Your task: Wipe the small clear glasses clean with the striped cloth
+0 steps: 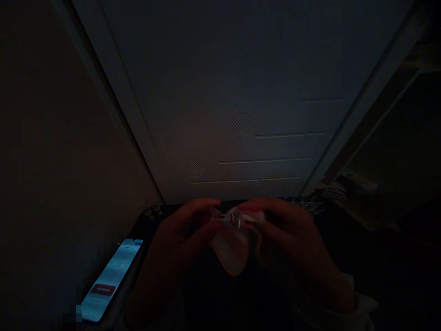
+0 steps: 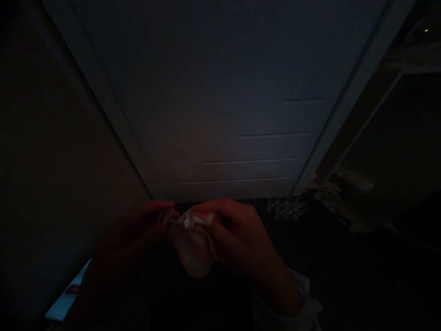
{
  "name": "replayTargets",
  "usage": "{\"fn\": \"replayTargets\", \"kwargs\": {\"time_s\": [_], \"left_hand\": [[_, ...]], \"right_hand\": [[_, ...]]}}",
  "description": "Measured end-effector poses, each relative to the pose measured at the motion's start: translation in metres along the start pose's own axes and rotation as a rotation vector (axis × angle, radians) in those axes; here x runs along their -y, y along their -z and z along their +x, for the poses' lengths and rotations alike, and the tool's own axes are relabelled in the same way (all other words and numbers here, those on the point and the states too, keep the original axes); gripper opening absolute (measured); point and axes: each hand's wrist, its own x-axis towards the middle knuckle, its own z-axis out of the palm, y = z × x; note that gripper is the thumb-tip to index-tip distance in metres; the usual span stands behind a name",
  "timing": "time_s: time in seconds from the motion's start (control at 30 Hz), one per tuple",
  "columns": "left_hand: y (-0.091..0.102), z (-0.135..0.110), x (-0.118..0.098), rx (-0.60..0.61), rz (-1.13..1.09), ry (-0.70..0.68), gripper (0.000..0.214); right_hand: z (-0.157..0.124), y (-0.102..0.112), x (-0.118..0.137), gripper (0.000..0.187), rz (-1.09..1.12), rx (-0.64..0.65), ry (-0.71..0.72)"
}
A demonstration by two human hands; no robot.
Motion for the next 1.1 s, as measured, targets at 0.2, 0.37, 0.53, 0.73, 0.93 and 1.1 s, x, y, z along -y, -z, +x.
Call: {"fn": "replayTargets", "kwargs": {"time_s": [0.2, 0.37, 0.53, 0.73, 0.93, 1.1], "left_hand": [[-0.0004, 0.0012, -0.0008, -0.001, 0.017, 0.019, 0.021], [0.0002, 0.0004, -0.0012, -0.011, 0.052, -0.006, 0.022], [-0.0006, -0.0012, -0.0004, -0.047, 0.054, -0.036, 0.022], [0.0010, -0.0038, 0.0011, -0.025, 0.036, -0.178, 0.020], [0.0027, -0.0056, -0.0003, 0.028, 0.048, -0.300, 0.023], [0.0028, -0.0041, -0.0029, 0.044, 0.079, -0.361, 0.017]], "right_hand": [[0.0001, -0.0013, 0.0020, 0.004, 0.116, -0.004, -0.159], [-0.0015, 0.0001, -0.0002, 0.007, 0.061, -0.011, -0.242], [-0.0013, -0.0034, 0.0000, 0.011, 0.079, -0.063, -0.281], [0.0055, -0.0051, -0.0017, 0.015, 0.329, -0.026, -0.302], [0.0038, -0.0023, -0.0044, 0.011, 0.501, 0.167, -0.355], [0.0006, -0.0035, -0.0017, 0.013, 0.642, 0.210, -0.481]]}}
